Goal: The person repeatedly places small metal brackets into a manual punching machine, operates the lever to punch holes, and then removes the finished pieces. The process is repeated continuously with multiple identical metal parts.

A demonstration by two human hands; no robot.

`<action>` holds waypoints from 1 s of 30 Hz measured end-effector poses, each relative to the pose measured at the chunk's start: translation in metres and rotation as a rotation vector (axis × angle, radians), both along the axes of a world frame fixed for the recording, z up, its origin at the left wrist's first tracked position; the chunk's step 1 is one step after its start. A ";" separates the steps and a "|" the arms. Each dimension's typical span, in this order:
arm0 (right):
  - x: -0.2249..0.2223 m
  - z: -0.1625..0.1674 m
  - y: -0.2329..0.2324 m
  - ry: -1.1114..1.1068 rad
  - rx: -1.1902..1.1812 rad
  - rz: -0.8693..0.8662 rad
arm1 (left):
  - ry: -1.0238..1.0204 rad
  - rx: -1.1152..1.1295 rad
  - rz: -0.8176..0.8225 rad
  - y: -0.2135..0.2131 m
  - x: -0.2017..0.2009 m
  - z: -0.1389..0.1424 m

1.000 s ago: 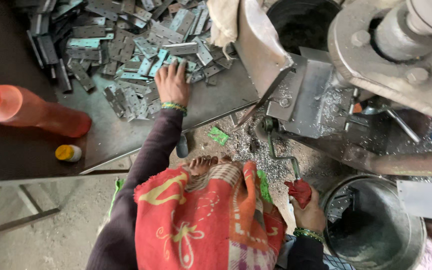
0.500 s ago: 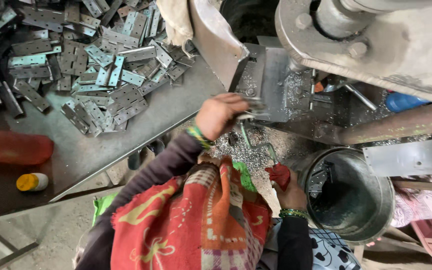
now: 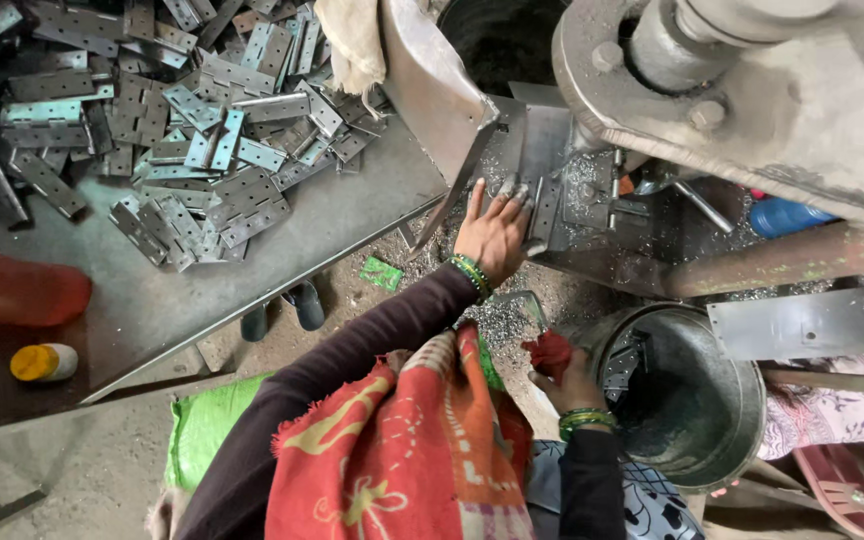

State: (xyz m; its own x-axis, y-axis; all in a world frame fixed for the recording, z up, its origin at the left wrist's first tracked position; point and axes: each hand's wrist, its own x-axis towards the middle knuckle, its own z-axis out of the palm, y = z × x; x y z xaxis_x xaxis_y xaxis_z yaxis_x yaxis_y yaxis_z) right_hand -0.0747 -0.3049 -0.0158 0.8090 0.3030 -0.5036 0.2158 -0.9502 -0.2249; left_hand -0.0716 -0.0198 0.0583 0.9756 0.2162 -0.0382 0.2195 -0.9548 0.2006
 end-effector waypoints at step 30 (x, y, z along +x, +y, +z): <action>-0.010 -0.039 -0.009 -0.126 0.351 0.052 | -0.247 -0.071 0.032 0.001 -0.001 -0.020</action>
State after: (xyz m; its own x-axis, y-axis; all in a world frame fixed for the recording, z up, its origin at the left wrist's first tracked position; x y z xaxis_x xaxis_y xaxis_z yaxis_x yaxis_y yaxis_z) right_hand -0.0846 -0.3142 -0.0548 0.8372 0.4816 -0.2593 0.3083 -0.8070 -0.5037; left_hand -0.0725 -0.0191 0.0378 0.9500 0.2523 0.1841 0.1854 -0.9299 0.3178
